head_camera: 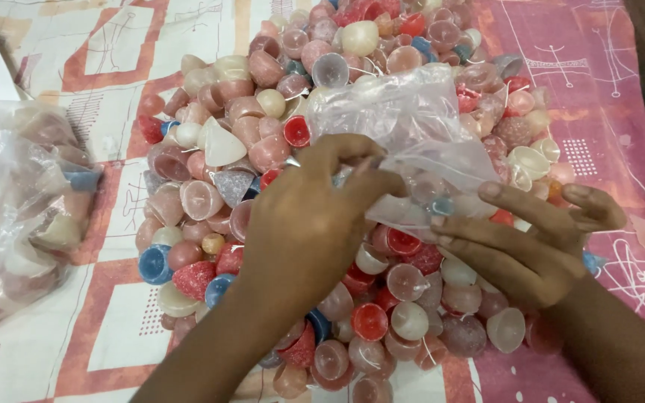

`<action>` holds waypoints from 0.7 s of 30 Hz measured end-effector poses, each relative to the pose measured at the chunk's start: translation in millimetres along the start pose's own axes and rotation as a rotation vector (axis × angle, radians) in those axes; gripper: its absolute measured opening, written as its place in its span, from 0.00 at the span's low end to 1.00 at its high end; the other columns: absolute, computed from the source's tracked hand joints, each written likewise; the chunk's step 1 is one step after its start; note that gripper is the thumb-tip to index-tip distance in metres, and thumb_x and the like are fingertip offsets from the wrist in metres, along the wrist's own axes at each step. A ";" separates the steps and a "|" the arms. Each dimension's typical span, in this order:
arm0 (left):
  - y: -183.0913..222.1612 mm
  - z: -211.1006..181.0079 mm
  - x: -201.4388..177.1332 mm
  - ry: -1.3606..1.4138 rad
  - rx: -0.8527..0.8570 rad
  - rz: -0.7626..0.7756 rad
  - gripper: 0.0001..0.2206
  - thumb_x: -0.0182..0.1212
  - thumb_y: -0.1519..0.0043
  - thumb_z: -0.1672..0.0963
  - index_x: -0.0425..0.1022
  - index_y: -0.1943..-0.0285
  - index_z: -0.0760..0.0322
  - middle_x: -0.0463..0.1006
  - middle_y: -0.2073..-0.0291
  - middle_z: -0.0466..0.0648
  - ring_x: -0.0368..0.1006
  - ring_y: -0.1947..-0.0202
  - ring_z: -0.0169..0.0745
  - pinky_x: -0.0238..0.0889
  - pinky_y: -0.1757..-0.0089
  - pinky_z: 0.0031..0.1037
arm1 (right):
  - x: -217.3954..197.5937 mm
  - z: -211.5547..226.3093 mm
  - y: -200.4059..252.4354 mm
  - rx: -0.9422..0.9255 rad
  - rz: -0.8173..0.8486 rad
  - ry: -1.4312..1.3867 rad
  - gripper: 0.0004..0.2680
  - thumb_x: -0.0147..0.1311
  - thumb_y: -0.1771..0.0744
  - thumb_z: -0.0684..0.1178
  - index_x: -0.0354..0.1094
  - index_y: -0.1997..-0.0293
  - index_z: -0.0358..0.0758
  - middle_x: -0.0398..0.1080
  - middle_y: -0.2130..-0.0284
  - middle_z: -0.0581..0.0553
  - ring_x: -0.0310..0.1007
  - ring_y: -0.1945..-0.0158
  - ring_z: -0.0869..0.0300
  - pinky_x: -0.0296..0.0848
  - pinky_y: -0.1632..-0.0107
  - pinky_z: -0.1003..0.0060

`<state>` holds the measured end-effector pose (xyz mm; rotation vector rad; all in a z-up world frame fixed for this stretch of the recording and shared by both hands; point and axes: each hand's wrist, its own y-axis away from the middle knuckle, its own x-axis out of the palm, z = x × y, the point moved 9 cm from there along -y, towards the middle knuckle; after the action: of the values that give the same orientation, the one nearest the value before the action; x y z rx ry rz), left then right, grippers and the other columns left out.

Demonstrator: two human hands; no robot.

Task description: Sorting small multicolored wax candle cups and placing them into plastic bags on a patterned surface.

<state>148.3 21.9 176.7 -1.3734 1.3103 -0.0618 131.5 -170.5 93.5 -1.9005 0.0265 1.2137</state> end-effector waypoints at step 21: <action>36.5 -90.7 46.0 -0.162 0.275 0.098 0.13 0.59 0.37 0.57 0.79 0.45 0.63 0.70 0.42 0.44 0.67 0.54 0.39 0.61 0.56 0.30 | 112.7 -20.7 99.7 0.386 0.875 -0.066 0.17 0.54 0.34 0.49 0.66 0.36 0.49 0.74 0.49 0.48 0.76 0.46 0.54 0.75 0.46 0.56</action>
<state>80.3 -58.0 151.2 -1.0582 1.1834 -0.0603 162.8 -202.0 -51.7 -1.5158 1.0693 1.6687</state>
